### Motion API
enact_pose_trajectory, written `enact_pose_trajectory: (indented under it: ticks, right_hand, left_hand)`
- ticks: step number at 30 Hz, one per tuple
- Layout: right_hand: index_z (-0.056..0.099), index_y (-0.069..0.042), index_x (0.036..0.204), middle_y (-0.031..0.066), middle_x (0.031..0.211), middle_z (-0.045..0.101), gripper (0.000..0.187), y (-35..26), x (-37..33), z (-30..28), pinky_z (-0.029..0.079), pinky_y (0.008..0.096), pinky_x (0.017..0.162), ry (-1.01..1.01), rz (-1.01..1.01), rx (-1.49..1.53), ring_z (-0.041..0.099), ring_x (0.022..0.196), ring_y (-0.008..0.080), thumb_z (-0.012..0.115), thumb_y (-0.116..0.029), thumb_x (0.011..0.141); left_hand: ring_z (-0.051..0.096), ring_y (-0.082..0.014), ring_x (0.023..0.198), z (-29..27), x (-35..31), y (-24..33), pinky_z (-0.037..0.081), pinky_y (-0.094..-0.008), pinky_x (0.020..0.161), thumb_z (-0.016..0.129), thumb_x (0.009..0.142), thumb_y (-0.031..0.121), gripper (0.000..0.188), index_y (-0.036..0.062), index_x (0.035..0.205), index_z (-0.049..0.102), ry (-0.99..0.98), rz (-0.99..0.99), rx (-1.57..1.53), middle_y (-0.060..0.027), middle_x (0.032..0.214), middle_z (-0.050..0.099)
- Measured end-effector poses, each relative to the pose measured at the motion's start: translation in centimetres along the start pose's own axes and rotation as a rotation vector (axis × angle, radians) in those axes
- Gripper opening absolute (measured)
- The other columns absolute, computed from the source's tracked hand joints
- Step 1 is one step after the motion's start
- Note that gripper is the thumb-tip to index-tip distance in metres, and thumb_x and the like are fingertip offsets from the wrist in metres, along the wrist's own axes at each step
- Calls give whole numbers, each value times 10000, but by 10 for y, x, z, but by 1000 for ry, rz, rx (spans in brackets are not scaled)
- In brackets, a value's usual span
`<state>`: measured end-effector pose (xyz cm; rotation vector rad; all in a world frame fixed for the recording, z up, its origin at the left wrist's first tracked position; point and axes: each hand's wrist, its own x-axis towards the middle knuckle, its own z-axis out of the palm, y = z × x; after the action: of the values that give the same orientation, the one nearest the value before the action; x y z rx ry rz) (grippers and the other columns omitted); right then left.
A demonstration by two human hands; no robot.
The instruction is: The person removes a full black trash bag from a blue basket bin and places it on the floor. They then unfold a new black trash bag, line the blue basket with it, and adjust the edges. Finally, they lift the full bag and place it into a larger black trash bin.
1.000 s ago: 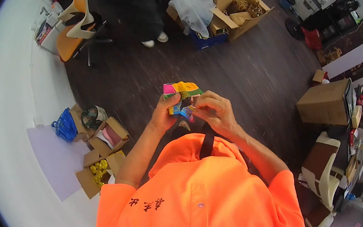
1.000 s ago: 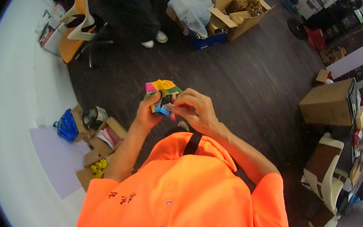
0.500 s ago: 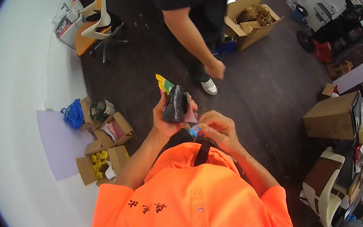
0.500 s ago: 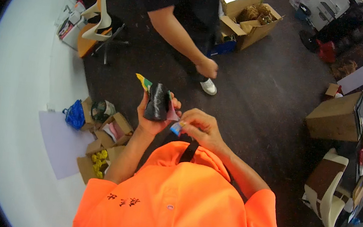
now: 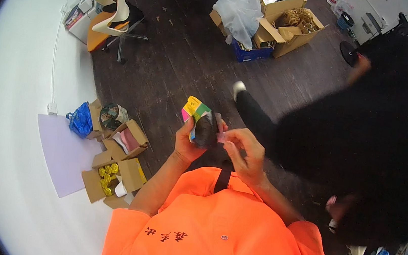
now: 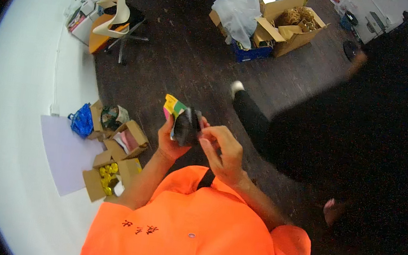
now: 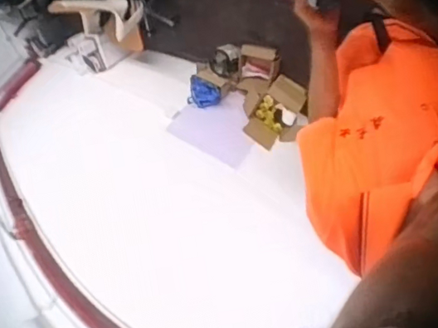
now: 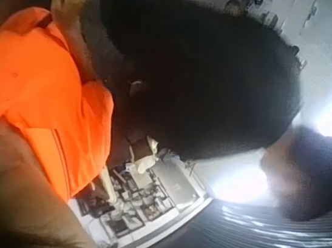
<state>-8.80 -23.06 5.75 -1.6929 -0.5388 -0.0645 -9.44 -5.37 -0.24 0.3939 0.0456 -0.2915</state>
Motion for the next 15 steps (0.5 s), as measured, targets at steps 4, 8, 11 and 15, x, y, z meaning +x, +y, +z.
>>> enact_pose_trajectory:
  ticks: [4,8,11,15]
  right_hand:
    - [570,20,1023,124,880,594,244,28,46,53,492,266,592,-46,115,-125,627,715,194,648,-130,847]
    - [548,18,1083,153,919,604,373,58,94,114,514,310,642,-177,49,-152,639,749,241,672,-235,838]
    - [477,36,1200,171,977,614,549,63,132,160,509,315,734,-291,216,-16,647,852,253,712,-262,803]
    - [408,41,1292,143,1056,604,646,90,180,204,483,292,828,-319,434,326,611,970,209,722,-239,802]
  left_hand:
    - [529,-265,1163,-27,8,42,395,-394,1013,587,823,507,656,35,1268,486,60,29,34,-150,1243,553]
    - [470,-320,1219,-56,23,111,407,-449,1014,606,834,435,742,81,1403,287,-34,109,120,-189,1343,437]
    - [511,-289,1185,-79,32,161,454,-398,984,743,754,233,803,91,1404,294,0,118,110,-177,1332,455]
    - [511,-262,1187,-110,50,217,447,-384,985,731,767,144,812,98,1428,262,42,82,200,-133,1319,478]
